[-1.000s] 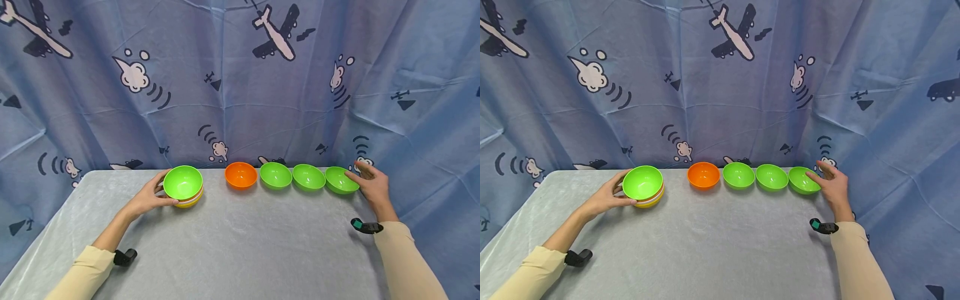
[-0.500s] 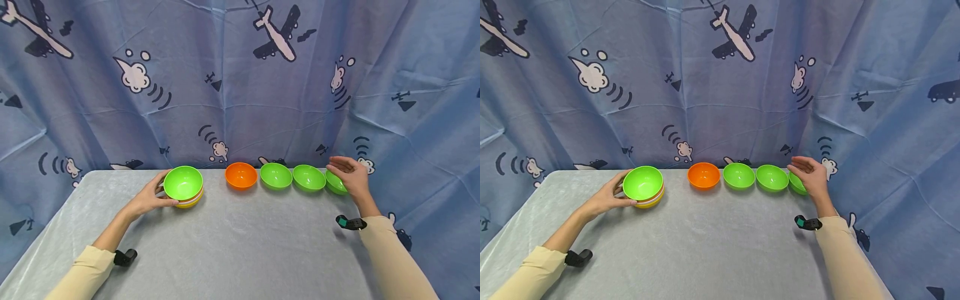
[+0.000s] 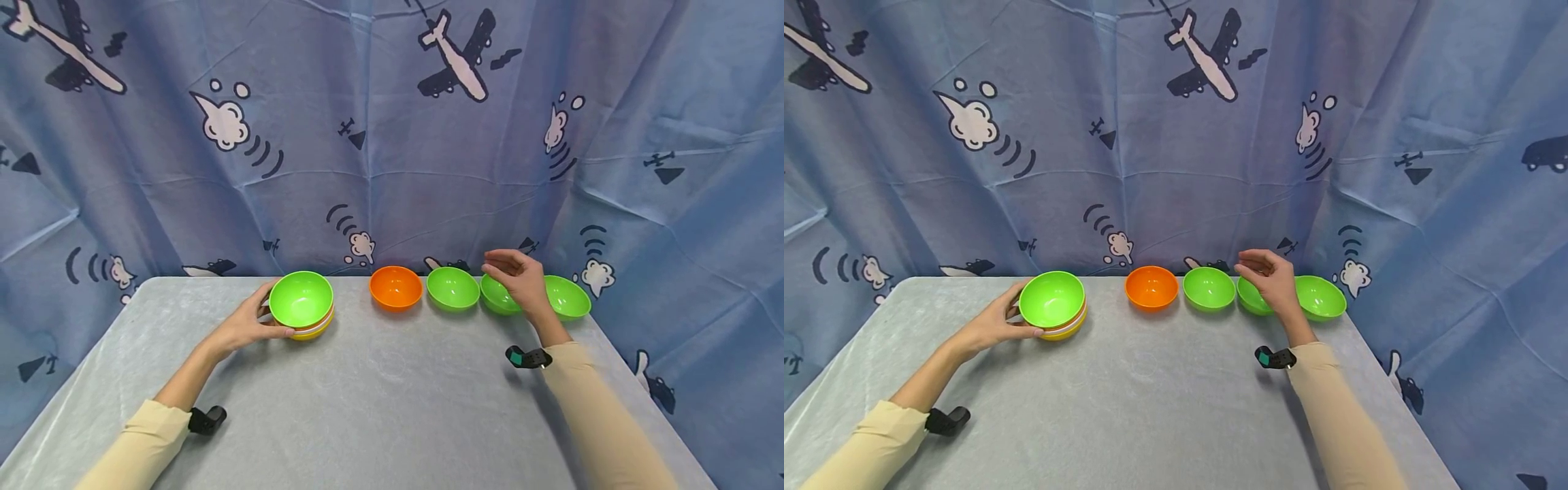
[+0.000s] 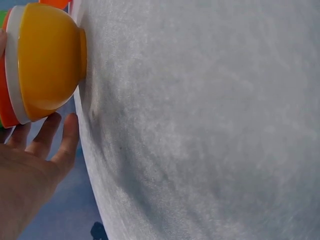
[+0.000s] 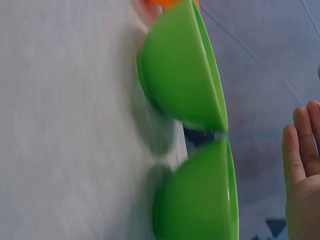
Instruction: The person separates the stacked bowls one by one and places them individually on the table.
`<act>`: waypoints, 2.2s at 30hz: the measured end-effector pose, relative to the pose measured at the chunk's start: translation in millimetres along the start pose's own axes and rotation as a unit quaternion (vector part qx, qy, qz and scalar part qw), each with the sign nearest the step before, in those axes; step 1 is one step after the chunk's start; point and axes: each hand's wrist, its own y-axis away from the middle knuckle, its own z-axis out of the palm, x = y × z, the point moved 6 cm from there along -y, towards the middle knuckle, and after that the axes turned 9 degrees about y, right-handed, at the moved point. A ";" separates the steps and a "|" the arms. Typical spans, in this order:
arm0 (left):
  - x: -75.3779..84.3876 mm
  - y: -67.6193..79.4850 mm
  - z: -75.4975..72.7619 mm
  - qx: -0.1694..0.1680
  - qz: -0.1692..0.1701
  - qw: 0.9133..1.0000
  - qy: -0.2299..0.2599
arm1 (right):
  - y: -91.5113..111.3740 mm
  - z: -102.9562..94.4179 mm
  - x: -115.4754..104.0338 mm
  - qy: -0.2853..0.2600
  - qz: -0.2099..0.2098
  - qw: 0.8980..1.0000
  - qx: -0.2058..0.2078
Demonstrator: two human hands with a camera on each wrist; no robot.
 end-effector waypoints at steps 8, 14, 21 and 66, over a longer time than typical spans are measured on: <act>0.4 0.7 -0.1 -0.004 -0.003 1.000 -0.007 | -4.8 42.1 -19.3 -0.016 -0.015 0.999 -0.049; 1.0 1.3 -0.2 -0.005 0.001 1.000 -0.014 | -9.8 75.0 -34.0 -0.035 -0.029 0.996 -0.076; 0.5 2.1 -0.6 -0.005 0.003 1.000 -0.017 | -14.4 115.5 -51.4 -0.054 -0.054 0.991 -0.109; -2.8 4.7 0.7 -0.006 0.005 1.000 -0.016 | 14.6 286.9 -99.9 -0.099 -0.070 0.936 -0.330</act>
